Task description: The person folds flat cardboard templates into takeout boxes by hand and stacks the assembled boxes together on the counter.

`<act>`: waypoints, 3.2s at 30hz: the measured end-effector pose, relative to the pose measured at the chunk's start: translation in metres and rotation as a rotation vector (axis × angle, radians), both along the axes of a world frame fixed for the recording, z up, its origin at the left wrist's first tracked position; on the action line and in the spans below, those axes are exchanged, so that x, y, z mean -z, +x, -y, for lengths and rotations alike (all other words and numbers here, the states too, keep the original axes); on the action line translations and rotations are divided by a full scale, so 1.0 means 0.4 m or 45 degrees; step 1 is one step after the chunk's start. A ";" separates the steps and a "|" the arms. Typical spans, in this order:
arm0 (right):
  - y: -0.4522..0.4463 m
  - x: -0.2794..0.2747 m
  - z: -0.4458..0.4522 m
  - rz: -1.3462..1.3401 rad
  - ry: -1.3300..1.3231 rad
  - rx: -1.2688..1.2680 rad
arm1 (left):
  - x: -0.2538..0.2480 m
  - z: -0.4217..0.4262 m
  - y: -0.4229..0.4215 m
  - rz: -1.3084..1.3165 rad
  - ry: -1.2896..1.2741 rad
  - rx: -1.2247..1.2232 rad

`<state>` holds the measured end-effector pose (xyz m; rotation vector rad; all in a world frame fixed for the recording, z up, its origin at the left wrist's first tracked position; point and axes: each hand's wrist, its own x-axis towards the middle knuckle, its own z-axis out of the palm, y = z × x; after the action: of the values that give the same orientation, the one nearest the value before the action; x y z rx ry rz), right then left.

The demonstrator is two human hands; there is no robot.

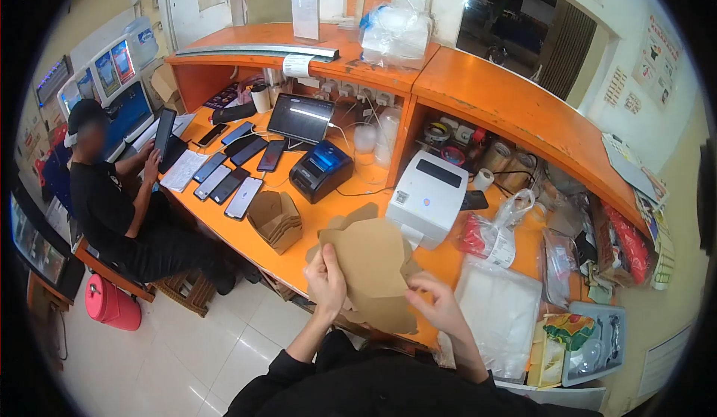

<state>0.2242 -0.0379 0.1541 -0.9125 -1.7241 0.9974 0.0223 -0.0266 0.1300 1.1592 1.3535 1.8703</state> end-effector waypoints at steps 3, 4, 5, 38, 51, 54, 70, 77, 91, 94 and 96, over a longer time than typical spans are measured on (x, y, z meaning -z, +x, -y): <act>0.000 0.011 0.004 -0.022 -0.070 -0.035 | -0.025 0.016 0.015 -0.733 0.056 -0.176; -0.006 -0.001 0.004 0.013 -0.021 0.033 | -0.042 0.025 0.022 -0.983 0.078 -0.225; -0.009 -0.014 0.000 0.078 0.077 0.050 | -0.058 0.034 0.030 -1.232 0.104 -0.275; -0.028 -0.074 -0.100 -0.033 0.164 0.141 | -0.083 0.025 0.010 -0.654 0.048 0.097; -0.032 0.006 -0.004 0.471 0.547 -0.549 | 0.018 0.164 -0.017 0.728 -0.955 1.006; -0.006 -0.009 0.013 0.726 0.567 -0.754 | 0.023 0.180 -0.010 0.545 -1.022 1.060; -0.024 -0.089 -0.097 0.202 1.026 -0.741 | -0.118 0.124 -0.083 0.491 -0.701 1.176; -0.029 -0.024 -0.042 0.275 1.012 -0.500 | -0.115 0.142 -0.070 0.741 -0.885 1.080; 0.022 -0.064 -0.013 0.022 -0.644 -0.754 | -0.092 0.127 -0.043 0.728 -0.847 1.199; 0.039 -0.096 -0.008 0.223 -0.628 -0.726 | -0.094 0.124 -0.035 0.664 -0.807 1.225; 0.038 -0.101 -0.002 0.306 -0.551 -0.651 | -0.107 0.121 -0.031 0.593 -0.753 1.246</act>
<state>0.2394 -0.0370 0.1944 -0.9014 -2.0394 1.7036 0.0097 -0.0752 0.1730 0.7676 0.7483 0.8572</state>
